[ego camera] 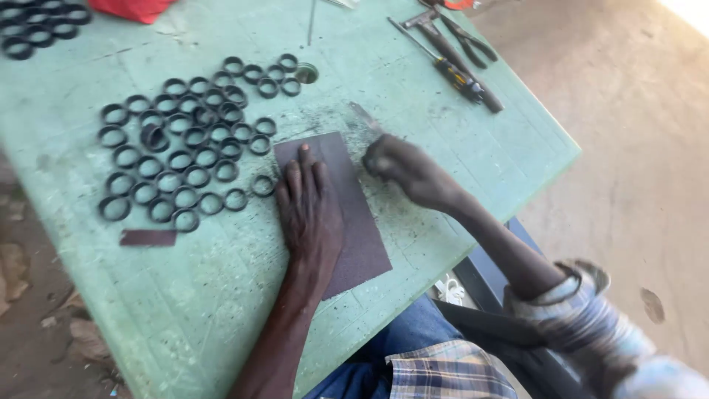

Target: The recorder uses sandpaper to smooth the edges of circular metal rings.

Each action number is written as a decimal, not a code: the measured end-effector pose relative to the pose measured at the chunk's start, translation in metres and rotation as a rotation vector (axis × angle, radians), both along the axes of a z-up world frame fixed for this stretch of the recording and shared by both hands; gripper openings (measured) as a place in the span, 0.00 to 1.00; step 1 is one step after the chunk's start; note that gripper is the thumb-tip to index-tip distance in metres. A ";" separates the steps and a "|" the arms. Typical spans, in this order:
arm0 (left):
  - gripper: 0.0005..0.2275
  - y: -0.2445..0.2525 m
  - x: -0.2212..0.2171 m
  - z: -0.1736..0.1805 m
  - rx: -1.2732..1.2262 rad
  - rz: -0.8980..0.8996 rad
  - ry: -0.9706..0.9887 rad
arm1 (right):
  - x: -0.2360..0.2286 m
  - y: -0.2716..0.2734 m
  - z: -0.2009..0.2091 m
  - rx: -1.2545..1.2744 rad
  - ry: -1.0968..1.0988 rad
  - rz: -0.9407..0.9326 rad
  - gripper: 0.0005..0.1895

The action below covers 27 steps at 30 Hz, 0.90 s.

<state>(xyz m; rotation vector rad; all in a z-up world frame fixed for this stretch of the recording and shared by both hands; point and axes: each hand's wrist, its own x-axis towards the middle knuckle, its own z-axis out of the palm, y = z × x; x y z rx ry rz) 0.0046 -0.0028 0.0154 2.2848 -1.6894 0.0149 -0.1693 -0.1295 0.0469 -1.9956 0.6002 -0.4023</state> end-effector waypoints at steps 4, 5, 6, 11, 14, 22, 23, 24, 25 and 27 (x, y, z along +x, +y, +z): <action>0.22 0.007 -0.001 0.011 -0.172 -0.053 -0.030 | 0.000 0.022 0.000 0.417 -0.268 -0.111 0.16; 0.20 0.006 -0.001 0.017 -0.306 -0.143 0.106 | -0.002 0.023 -0.007 0.563 -0.383 -0.058 0.15; 0.18 0.010 0.000 0.022 -0.430 -0.229 0.244 | -0.001 0.028 -0.015 0.717 -0.497 0.004 0.16; 0.22 0.024 -0.005 0.053 -0.472 -0.402 0.594 | 0.008 0.034 0.004 0.606 -0.412 0.004 0.18; 0.21 0.024 -0.004 0.053 -0.450 -0.349 0.746 | 0.010 0.036 0.016 0.464 -0.303 -0.033 0.19; 0.16 0.020 0.001 0.048 -0.466 -0.426 1.362 | 0.019 -0.035 -0.026 -0.310 -0.021 -0.660 0.14; 0.16 0.020 0.001 0.047 -0.491 -0.445 1.380 | 0.025 -0.033 -0.021 -0.386 0.034 -0.651 0.14; 0.15 0.018 0.003 0.047 -0.517 -0.469 1.394 | 0.034 -0.034 -0.015 -0.463 0.084 -0.644 0.16; 0.15 0.017 0.005 0.042 -0.515 -0.478 1.382 | 0.039 -0.032 -0.017 -0.464 0.072 -0.650 0.16; 0.18 0.015 0.010 0.033 -0.462 -0.407 1.482 | 0.050 -0.029 -0.022 -0.522 0.130 -0.722 0.09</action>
